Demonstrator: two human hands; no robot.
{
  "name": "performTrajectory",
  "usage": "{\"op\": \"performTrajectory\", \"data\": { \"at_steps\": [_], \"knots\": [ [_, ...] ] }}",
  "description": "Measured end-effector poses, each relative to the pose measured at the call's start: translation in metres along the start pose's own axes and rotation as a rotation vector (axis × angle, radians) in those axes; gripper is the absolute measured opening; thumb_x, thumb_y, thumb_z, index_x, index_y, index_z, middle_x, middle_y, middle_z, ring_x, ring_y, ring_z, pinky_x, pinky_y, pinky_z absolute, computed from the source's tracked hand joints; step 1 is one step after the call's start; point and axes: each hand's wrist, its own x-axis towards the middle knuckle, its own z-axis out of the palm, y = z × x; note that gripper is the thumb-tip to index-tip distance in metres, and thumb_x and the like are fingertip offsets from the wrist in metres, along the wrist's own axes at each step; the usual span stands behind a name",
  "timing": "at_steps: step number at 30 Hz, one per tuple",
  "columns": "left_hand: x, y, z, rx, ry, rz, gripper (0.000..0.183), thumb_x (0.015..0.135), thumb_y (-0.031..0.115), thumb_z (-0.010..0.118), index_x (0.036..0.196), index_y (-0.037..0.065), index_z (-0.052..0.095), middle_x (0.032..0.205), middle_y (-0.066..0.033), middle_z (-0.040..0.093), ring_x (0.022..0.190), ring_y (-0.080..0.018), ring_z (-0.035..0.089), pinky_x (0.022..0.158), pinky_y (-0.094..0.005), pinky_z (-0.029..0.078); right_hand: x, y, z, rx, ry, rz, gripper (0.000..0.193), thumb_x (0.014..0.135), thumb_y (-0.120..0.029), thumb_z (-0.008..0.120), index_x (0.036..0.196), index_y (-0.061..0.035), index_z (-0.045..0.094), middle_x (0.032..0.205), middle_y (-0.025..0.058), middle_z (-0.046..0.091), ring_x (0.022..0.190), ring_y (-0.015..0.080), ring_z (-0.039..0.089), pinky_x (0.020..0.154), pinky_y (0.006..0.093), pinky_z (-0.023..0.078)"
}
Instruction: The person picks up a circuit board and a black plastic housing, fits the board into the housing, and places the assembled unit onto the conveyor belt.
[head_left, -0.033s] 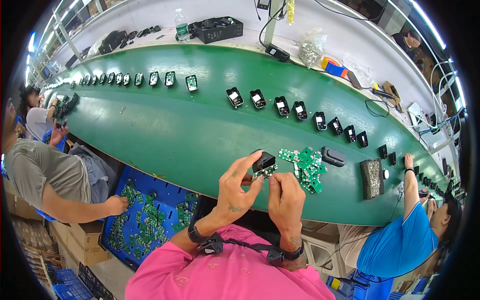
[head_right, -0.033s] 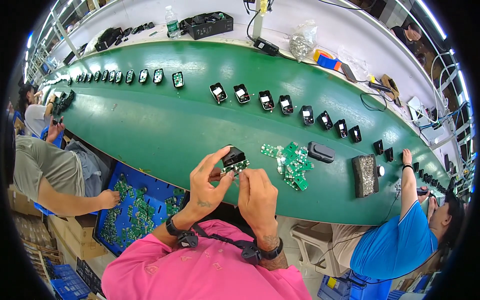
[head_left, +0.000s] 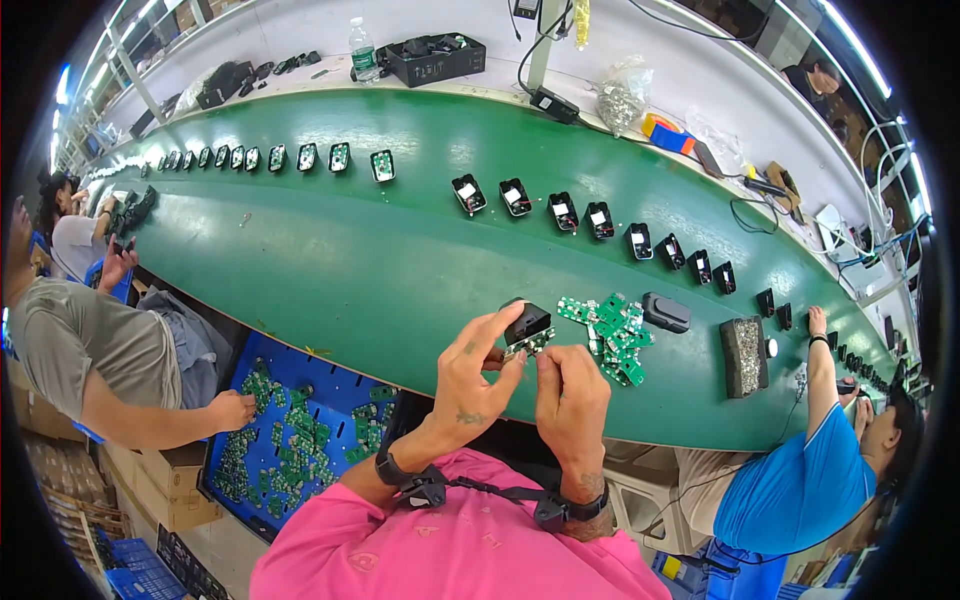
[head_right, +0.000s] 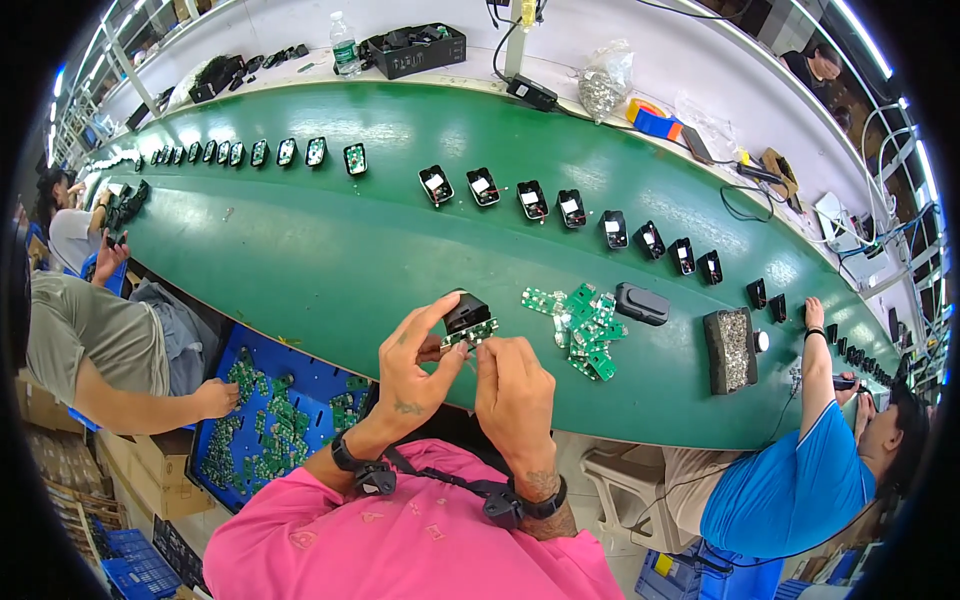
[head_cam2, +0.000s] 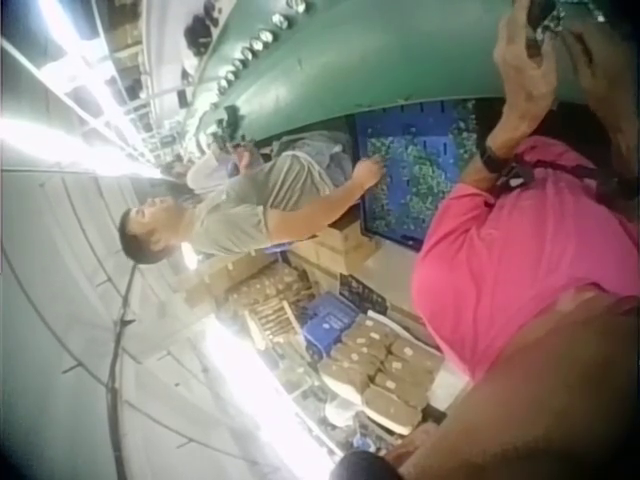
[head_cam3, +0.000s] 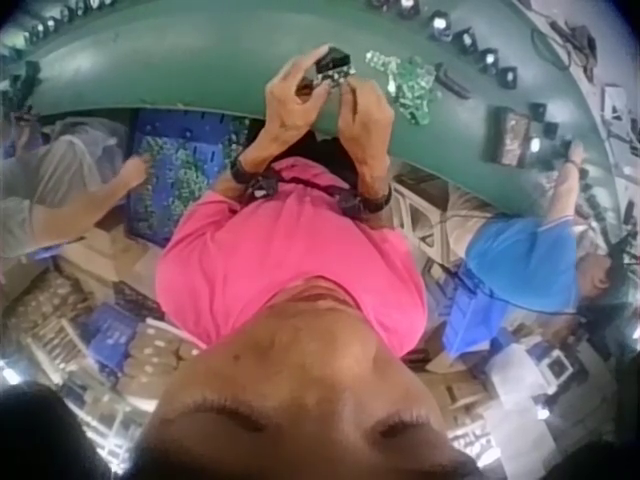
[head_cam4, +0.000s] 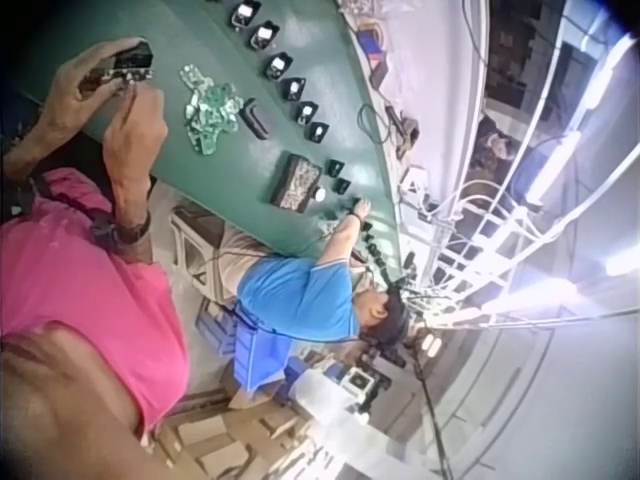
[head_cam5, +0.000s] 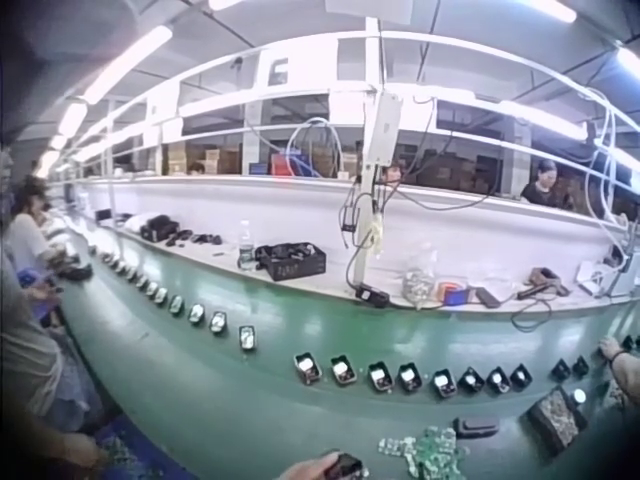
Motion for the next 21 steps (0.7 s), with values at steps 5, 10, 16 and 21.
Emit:
{"op": "performTrajectory", "data": {
  "at_steps": [5,10,16,21],
  "knots": [
    [0.001,0.002,0.0,0.043,0.004,0.077,0.054,0.085,-0.006,0.066,0.137,0.005,0.057,0.123,-0.0132,0.063,0.084,-0.0125,0.066,0.07,-0.0249,0.057,0.004,-0.001,-0.007,-0.005,-0.093,-0.007,0.003,0.092,-0.001,0.062,0.092,0.0008,0.06,0.079,0.0143,0.059,0.067,0.0322,0.058,0.057,0.04,0.045],
    [0.0,-0.001,0.0,0.089,-0.016,0.114,0.054,0.083,-0.007,0.066,0.135,0.005,0.058,0.123,-0.0148,0.063,0.085,-0.0148,0.067,0.069,-0.0266,0.058,0.007,-0.002,-0.013,-0.051,-0.201,-0.002,0.005,0.091,-0.002,0.062,0.095,-0.0015,0.059,0.083,0.015,0.06,0.07,0.0369,0.062,0.059,0.0447,0.049],
    [0.003,-0.006,-0.006,0.27,-0.095,0.206,0.057,0.082,-0.008,0.067,0.136,0.009,0.059,0.117,-0.0156,0.063,0.081,-0.02,0.069,0.068,-0.0303,0.06,0.011,0.002,-0.019,-0.098,-0.297,0.001,0.002,0.09,-0.001,0.061,0.092,0.0001,0.061,0.083,0.0158,0.063,0.073,0.036,0.064,0.06,0.0414,0.049],
    [0.004,-0.006,-0.001,0.248,-0.134,0.15,0.058,0.082,-0.007,0.067,0.136,0.011,0.059,0.11,-0.0145,0.063,0.079,-0.0206,0.07,0.067,-0.0304,0.06,0.008,0.011,-0.016,-0.064,-0.262,0.024,0.002,0.09,-0.001,0.062,0.091,0.0005,0.062,0.082,0.0158,0.064,0.071,0.0354,0.064,0.06,0.0408,0.049]
  ]
}}
